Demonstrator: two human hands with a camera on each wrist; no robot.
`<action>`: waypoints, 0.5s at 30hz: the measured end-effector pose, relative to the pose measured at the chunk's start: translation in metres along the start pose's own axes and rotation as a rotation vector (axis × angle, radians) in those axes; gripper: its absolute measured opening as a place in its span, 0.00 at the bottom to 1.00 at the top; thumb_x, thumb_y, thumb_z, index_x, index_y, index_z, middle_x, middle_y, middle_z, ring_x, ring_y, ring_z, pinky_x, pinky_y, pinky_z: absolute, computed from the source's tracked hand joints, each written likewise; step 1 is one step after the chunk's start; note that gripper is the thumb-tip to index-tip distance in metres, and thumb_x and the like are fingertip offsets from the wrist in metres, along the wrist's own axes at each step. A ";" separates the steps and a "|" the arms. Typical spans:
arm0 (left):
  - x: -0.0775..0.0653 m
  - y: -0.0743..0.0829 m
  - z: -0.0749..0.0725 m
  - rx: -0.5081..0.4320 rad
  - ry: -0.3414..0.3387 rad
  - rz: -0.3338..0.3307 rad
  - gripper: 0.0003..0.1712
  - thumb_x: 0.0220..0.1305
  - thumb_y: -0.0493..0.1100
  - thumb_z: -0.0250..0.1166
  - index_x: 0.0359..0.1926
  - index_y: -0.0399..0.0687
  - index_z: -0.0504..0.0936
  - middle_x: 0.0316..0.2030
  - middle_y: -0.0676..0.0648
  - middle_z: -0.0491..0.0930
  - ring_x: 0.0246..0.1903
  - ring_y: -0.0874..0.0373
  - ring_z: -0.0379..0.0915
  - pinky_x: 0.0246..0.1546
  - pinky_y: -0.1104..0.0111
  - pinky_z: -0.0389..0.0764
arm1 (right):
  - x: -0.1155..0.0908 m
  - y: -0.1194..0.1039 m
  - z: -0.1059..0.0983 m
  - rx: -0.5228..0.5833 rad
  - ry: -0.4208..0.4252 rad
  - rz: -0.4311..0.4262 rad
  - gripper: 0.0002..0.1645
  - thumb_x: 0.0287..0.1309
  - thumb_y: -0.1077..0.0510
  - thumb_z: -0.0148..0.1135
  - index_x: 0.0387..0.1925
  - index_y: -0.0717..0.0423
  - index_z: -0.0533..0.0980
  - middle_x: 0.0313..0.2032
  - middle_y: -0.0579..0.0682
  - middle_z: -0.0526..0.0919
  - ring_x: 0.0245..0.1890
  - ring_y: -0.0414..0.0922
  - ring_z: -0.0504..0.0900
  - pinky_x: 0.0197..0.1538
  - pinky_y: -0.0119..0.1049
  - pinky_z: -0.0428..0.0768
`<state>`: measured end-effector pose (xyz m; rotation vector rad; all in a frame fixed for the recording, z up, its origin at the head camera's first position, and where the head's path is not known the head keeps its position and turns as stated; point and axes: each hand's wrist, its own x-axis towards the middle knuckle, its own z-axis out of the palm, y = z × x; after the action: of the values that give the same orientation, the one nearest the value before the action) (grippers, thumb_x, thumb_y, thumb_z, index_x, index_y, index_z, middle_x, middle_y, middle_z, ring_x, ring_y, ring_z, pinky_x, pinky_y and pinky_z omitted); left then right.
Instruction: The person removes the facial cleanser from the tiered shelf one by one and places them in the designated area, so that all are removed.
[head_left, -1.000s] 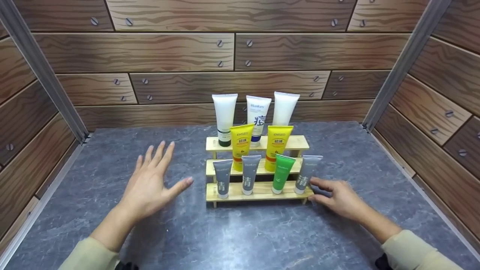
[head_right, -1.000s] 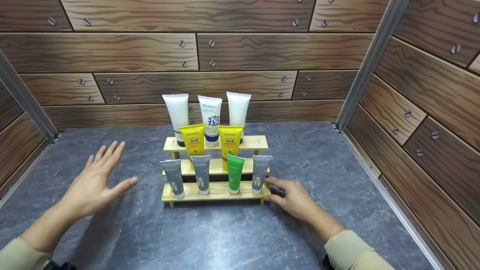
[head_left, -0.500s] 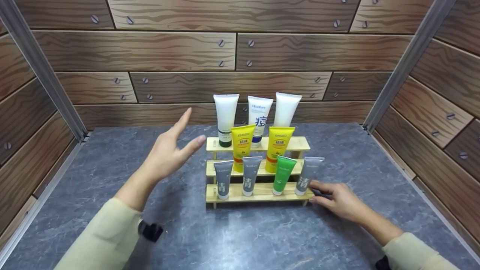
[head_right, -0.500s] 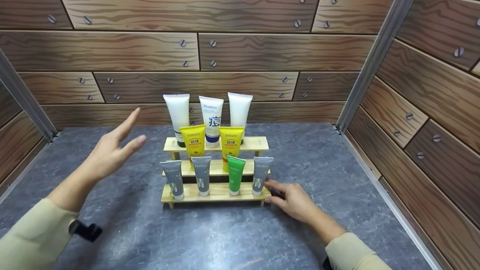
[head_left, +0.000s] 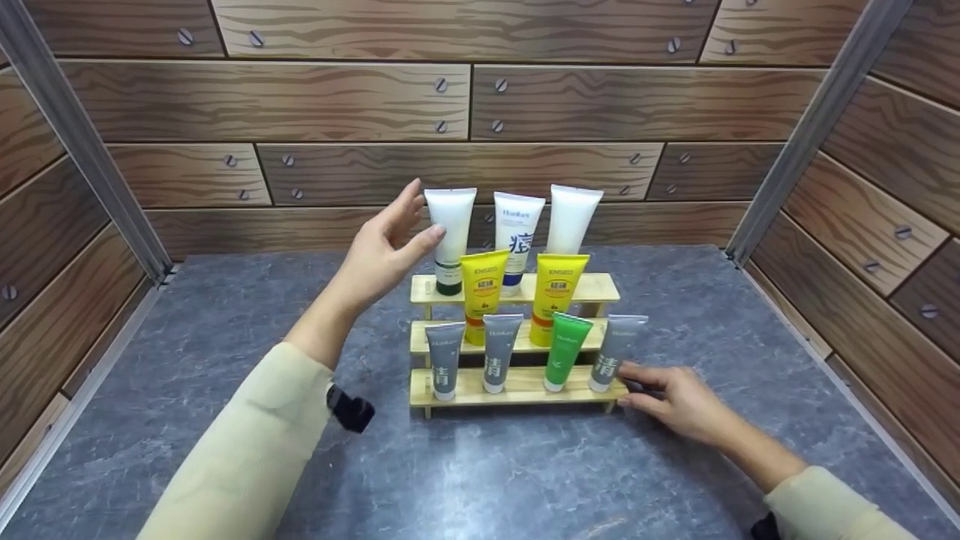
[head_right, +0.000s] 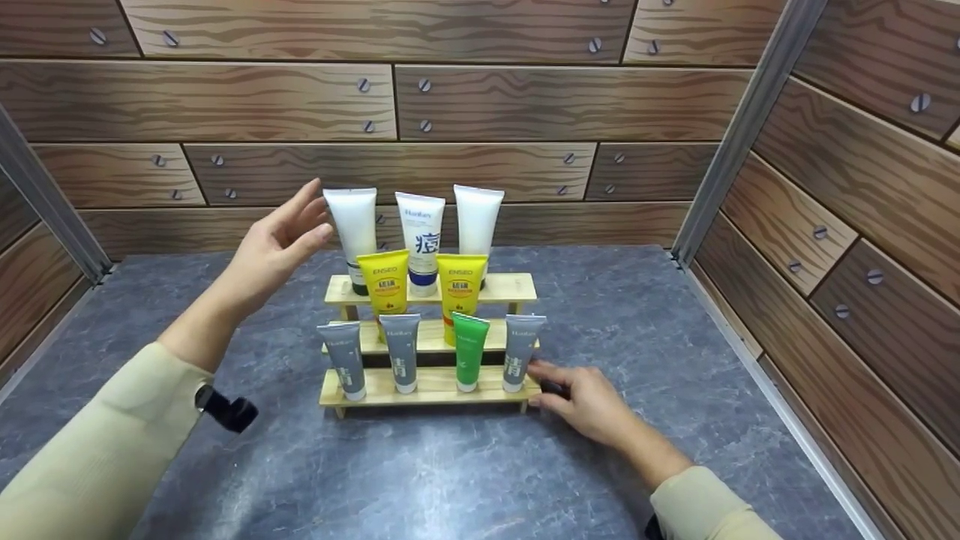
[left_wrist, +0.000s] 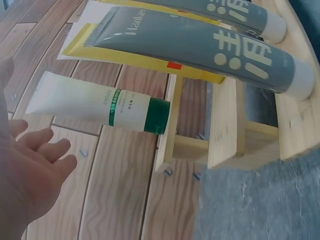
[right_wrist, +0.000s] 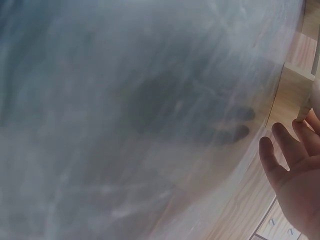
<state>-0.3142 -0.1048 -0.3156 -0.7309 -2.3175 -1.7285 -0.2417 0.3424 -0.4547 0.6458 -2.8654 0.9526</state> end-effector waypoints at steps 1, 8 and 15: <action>0.003 -0.001 0.001 -0.022 -0.004 -0.002 0.47 0.77 0.52 0.66 0.86 0.52 0.51 0.81 0.42 0.59 0.77 0.47 0.60 0.74 0.54 0.67 | 0.000 0.000 0.000 -0.001 -0.002 -0.002 0.30 0.64 0.49 0.76 0.60 0.65 0.83 0.62 0.65 0.81 0.62 0.64 0.82 0.65 0.58 0.75; 0.017 -0.006 0.009 -0.144 -0.004 -0.007 0.46 0.77 0.45 0.67 0.86 0.53 0.52 0.76 0.43 0.68 0.71 0.52 0.71 0.68 0.57 0.75 | 0.000 -0.001 -0.001 0.004 -0.024 0.004 0.30 0.65 0.48 0.74 0.61 0.63 0.83 0.63 0.64 0.81 0.63 0.64 0.81 0.66 0.59 0.74; 0.025 -0.013 0.015 -0.162 0.069 -0.060 0.39 0.77 0.38 0.65 0.83 0.58 0.62 0.68 0.41 0.79 0.66 0.51 0.77 0.65 0.54 0.78 | -0.001 0.002 0.001 -0.001 -0.024 0.008 0.30 0.64 0.48 0.75 0.60 0.63 0.83 0.63 0.64 0.81 0.63 0.64 0.81 0.67 0.61 0.73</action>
<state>-0.3392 -0.0862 -0.3212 -0.6220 -2.1956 -1.9536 -0.2418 0.3436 -0.4573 0.6500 -2.8914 0.9503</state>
